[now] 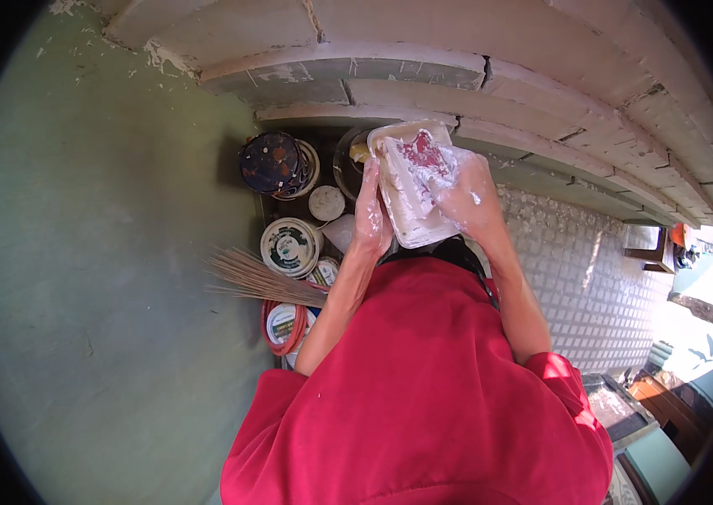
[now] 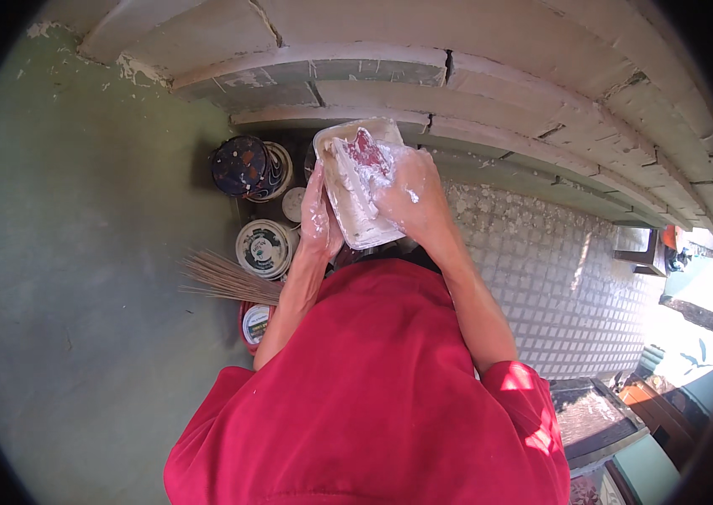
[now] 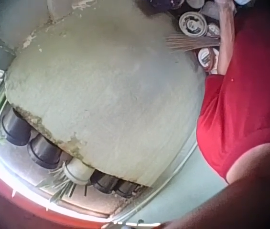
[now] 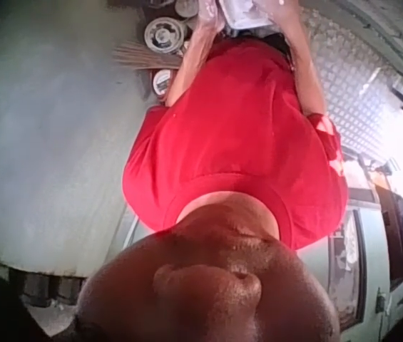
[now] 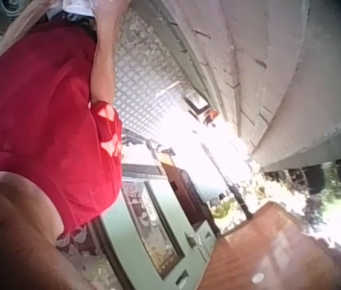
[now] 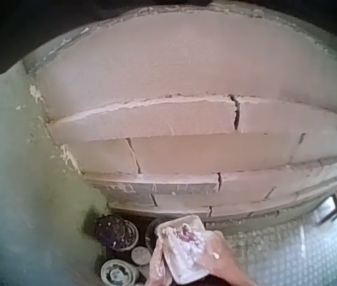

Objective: Applying putty or plaster to seal cracks in a brick wall using a hand tool.

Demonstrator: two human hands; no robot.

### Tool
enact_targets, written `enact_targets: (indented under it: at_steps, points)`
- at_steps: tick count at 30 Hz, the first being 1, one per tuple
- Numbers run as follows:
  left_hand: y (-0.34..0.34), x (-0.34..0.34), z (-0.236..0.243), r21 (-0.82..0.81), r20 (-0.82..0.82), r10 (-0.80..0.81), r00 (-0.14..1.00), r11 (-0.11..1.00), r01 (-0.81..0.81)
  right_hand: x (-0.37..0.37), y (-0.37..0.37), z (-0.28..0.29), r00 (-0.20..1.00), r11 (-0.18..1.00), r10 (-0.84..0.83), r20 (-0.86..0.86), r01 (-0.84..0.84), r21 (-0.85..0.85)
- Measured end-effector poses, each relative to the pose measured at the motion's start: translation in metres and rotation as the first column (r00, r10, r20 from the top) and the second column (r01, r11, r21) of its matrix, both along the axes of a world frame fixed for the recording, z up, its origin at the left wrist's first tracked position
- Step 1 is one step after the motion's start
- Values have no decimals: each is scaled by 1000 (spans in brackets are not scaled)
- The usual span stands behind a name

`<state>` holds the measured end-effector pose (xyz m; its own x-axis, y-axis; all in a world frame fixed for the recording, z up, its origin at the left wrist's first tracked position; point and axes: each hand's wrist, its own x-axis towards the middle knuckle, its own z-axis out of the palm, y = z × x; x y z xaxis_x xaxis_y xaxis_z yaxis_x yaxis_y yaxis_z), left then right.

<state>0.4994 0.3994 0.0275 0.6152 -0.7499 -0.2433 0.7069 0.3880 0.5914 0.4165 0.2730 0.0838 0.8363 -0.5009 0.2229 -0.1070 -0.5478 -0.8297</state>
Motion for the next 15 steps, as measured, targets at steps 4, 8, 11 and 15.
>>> enact_targets:
  at_steps: [4, 8, 11, 15]
  points:
    - [2, 3, -1, -11, -48, -66, 997, 998, 66, -2, -2, -10, 995, 975, 19, -99, 3, 222]
    - [4, 5, -3, 7, -46, -80, 996, 997, 81, -6, -1, -17, 998, 874, 7, -69, 27, 485]
    - [4, 9, -3, 13, -66, -35, 997, 999, 36, -6, -2, -25, 999, 680, -23, -25, 35, 732]
    - [-5, 9, 12, -22, -68, -12, 998, 1000, 11, -13, -4, -15, 984, 589, -153, 87, 20, 808]
